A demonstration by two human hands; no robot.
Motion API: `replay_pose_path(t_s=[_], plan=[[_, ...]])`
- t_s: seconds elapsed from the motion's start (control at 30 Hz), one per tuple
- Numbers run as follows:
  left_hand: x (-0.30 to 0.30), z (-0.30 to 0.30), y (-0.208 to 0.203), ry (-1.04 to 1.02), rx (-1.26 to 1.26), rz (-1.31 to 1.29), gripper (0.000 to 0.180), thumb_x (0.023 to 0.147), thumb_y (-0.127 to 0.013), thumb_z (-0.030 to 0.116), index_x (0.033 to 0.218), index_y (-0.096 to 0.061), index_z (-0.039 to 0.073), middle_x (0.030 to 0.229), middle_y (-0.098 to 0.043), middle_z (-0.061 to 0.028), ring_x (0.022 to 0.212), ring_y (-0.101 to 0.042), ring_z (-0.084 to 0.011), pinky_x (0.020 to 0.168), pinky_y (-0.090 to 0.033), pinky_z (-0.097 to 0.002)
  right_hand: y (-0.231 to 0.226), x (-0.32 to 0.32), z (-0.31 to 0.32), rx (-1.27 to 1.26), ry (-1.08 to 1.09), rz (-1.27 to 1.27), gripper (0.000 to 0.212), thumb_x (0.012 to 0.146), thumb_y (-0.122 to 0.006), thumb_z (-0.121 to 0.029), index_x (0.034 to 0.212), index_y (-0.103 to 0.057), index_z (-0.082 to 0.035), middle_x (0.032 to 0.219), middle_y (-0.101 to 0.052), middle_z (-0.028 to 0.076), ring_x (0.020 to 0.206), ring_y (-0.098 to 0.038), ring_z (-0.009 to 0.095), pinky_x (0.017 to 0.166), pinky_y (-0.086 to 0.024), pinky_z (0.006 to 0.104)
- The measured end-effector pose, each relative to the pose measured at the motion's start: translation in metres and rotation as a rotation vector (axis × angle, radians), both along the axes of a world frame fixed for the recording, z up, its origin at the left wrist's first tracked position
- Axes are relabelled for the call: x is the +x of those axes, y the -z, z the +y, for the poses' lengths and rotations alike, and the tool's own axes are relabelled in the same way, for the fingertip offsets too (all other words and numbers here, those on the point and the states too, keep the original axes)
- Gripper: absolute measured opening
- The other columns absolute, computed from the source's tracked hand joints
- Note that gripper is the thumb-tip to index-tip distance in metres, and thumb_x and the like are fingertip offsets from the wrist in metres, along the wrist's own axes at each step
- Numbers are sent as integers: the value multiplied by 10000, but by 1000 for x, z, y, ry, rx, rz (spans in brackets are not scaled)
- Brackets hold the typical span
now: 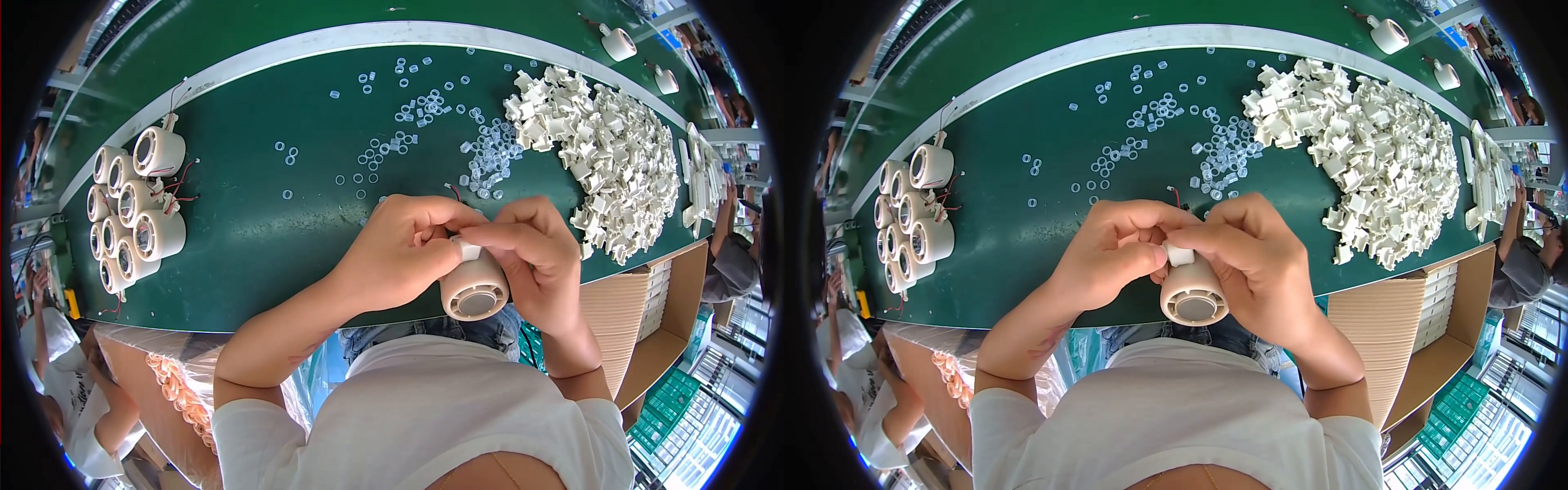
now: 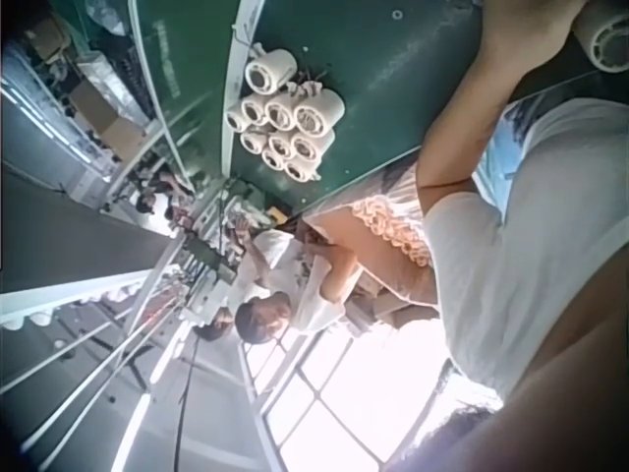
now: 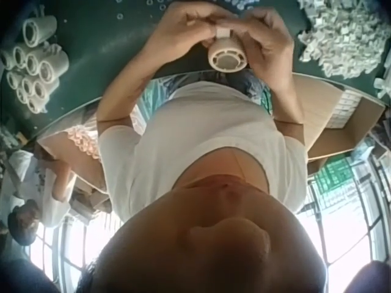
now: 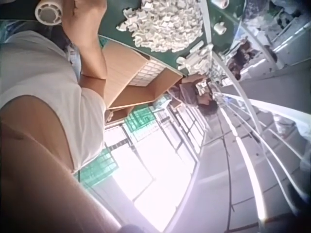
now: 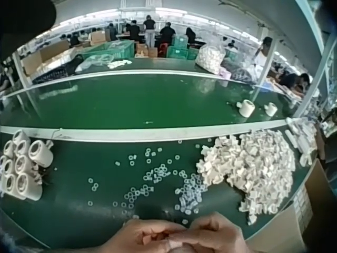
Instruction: Manually inserting rubber o-rings onto plastic motor or fan housing components on an assembly line.
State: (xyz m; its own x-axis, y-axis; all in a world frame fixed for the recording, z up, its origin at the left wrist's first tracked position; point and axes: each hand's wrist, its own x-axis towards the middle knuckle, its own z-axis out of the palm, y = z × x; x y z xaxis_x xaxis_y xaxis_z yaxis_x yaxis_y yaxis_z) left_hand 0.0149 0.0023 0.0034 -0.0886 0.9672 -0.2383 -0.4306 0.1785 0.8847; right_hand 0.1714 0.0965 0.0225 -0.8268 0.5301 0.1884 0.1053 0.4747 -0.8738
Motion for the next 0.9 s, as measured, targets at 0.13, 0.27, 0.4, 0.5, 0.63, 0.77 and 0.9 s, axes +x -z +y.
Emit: replay_pose_path(t_s=[0.13, 0.27, 0.4, 0.5, 0.63, 0.77, 0.9], plan=[[-1, 1, -3, -12, -36, -61, 227, 730, -518, -52, 925, -633, -32, 756, -626, -60, 569, -471, -80, 490, -385, -215, 1, -5, 3, 100, -34, -108, 218, 752, -580, 125, 883, -658, -31, 826, -575, 66, 707, -537, 161, 629, -434, 236], [-2, -2, 3, 83, 16, 262, 149, 754, -571, -24, 901, -590, -31, 749, -602, -81, 587, -509, -138, 524, -418, -253, -3, -5, 21, 63, -38, -35, 215, 749, -565, 125, 889, -643, -19, 825, -579, 70, 719, -538, 166, 634, -434, 251], [6, -5, 0, 226, 85, 485, 181, 778, -626, 28, 945, -561, -1, 741, -575, -56, 595, -514, -133, 531, -421, -251, 5, -4, 58, 183, 437, -205, 191, 749, -585, 88, 908, -606, -16, 812, -587, 73, 702, -550, 175, 660, -447, 255], [11, -9, 0, 296, 99, 610, 198, 779, -648, 38, 952, -555, 12, 736, -566, -51, 588, -512, -136, 528, -418, -258, 11, -7, 70, 278, 413, -267, 184, 740, -604, 77, 896, -603, -22, 806, -587, 70, 683, -548, 180, 648, -449, 261], [13, -11, 1, 367, 60, 754, 195, 758, -660, 18, 927, -564, 23, 731, -569, -59, 561, -503, -152, 510, -402, -282, 20, -10, 77, 313, 237, -256, 179, 730, -621, 66, 882, -598, -25, 801, -587, 63, 658, -542, 181, 619, -448, 268], [11, -10, 0, 419, 145, 851, 224, 732, -680, 19, 931, -579, 19, 726, -576, -67, 543, -502, -171, 506, -391, -299, 24, -10, 81, 349, 225, -340, 189, 714, -636, 60, 877, -592, -26, 778, -584, 57, 635, -538, 182, 601, -450, 267], [4, -6, 1, 432, 156, 769, 219, 746, -688, 44, 941, -595, 13, 735, -584, -67, 565, -523, -174, 524, -416, -290, 21, -4, 79, 353, 215, -361, 183, 718, -639, 61, 873, -598, -28, 783, -596, 52, 634, -542, 166, 604, -450, 254]])
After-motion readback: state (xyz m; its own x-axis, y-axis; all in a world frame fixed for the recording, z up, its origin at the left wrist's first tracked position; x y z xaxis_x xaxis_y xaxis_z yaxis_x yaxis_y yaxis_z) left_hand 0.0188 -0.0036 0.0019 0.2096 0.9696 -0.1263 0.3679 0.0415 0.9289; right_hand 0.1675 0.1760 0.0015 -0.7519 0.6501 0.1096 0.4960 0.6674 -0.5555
